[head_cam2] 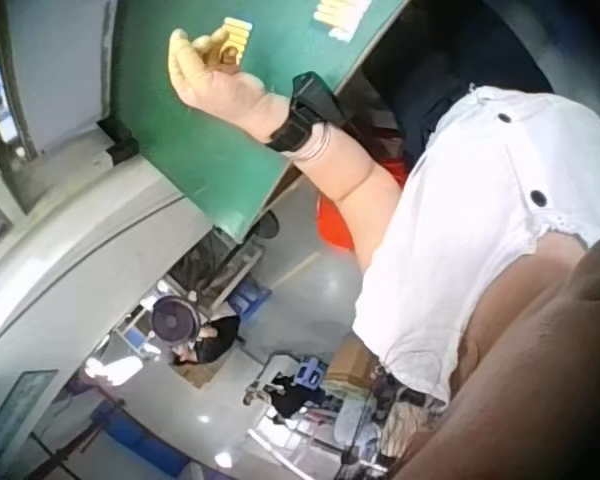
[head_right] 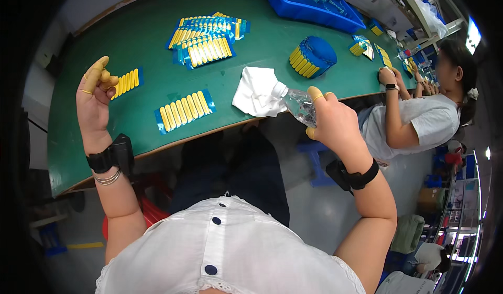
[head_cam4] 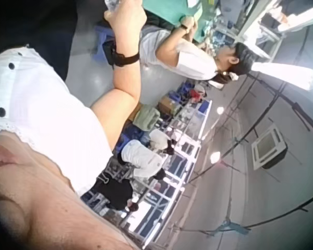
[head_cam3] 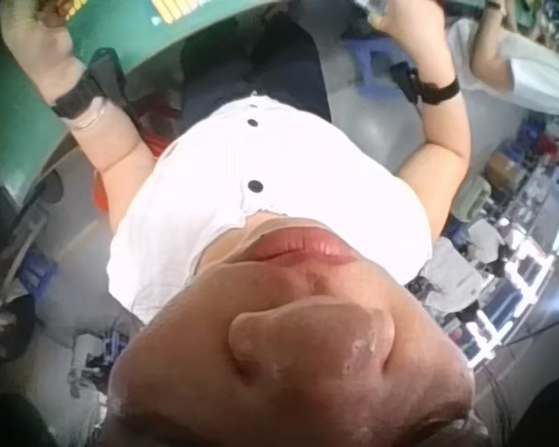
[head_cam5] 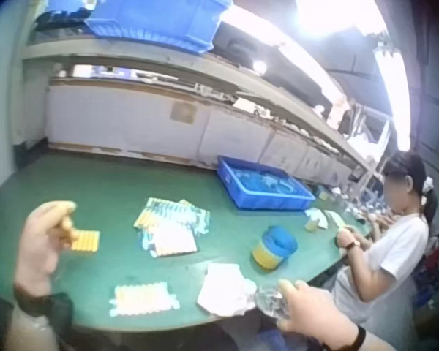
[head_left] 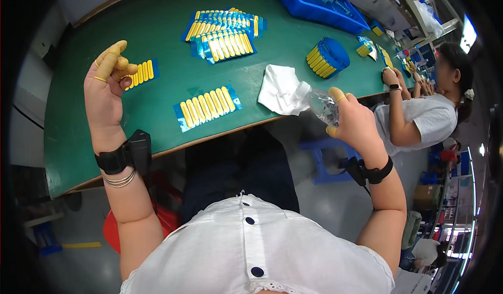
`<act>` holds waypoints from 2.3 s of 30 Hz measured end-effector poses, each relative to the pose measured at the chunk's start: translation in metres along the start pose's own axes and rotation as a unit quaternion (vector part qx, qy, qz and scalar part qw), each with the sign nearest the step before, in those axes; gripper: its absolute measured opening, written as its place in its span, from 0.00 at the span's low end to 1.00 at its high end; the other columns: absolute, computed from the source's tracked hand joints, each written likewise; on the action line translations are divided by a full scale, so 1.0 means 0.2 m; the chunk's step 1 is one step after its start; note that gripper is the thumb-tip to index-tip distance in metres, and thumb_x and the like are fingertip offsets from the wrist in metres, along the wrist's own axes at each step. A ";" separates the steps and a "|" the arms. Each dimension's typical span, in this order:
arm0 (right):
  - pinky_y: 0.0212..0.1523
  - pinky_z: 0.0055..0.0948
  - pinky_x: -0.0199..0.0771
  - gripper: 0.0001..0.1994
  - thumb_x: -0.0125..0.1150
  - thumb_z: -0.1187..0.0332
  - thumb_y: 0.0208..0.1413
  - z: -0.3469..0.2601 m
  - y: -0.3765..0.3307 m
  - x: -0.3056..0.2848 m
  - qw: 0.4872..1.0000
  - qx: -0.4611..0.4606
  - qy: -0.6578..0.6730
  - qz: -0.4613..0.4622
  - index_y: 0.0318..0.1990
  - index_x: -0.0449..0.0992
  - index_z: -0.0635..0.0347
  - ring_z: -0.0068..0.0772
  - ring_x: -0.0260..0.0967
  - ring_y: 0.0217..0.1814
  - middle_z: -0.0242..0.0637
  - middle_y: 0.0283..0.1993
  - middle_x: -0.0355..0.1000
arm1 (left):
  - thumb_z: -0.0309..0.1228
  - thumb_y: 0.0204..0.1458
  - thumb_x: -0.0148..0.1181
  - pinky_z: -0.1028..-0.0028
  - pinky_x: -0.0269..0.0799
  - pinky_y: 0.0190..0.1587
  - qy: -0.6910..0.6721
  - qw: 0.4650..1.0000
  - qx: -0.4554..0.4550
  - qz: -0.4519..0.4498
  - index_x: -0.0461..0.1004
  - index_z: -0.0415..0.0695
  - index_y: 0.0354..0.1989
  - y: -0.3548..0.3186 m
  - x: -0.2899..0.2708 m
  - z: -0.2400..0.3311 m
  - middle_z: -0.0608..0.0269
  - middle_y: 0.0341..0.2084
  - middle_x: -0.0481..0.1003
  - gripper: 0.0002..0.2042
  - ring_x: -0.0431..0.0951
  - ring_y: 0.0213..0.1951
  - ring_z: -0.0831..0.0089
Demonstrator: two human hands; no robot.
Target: Cleaning small yellow plastic components with a cloth and liquid.
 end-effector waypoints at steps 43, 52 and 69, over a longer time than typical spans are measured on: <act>0.57 0.34 0.69 0.47 0.81 0.64 0.32 0.67 0.15 -0.19 0.792 0.120 0.519 0.299 0.63 0.59 0.58 0.40 0.68 0.57 0.44 0.54 0.70 | 0.30 0.58 0.54 0.64 0.68 0.54 0.183 0.975 -0.092 -0.089 0.59 0.37 0.64 -0.01 -0.04 -0.01 0.56 0.47 0.65 0.25 0.69 0.50 0.65; 0.63 0.38 0.66 0.53 0.84 0.59 0.27 1.03 0.64 0.10 0.742 0.261 0.442 0.431 0.63 0.58 0.64 0.49 0.66 0.63 0.51 0.60 0.67 | 0.32 0.60 0.51 0.63 0.67 0.57 0.166 0.975 -0.105 -0.106 0.54 0.39 0.67 0.01 -0.01 -0.03 0.61 0.49 0.64 0.27 0.68 0.50 0.65; 0.32 0.25 0.75 0.15 0.53 0.61 0.67 0.34 -0.13 0.67 0.561 0.159 0.699 0.415 0.43 0.77 0.66 0.29 0.75 0.27 0.39 0.27 0.77 | 0.31 0.62 0.53 0.77 0.67 0.36 -0.045 0.991 -0.021 -0.126 0.76 0.38 0.52 0.08 -0.03 -0.03 0.67 0.35 0.77 0.14 0.80 0.40 0.71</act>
Point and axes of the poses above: each hand's wrist, its own y-axis towards the middle knuckle, its own x-axis out of the palm, z = x × y, the point moved 6 cm from there along y, towards the middle knuckle
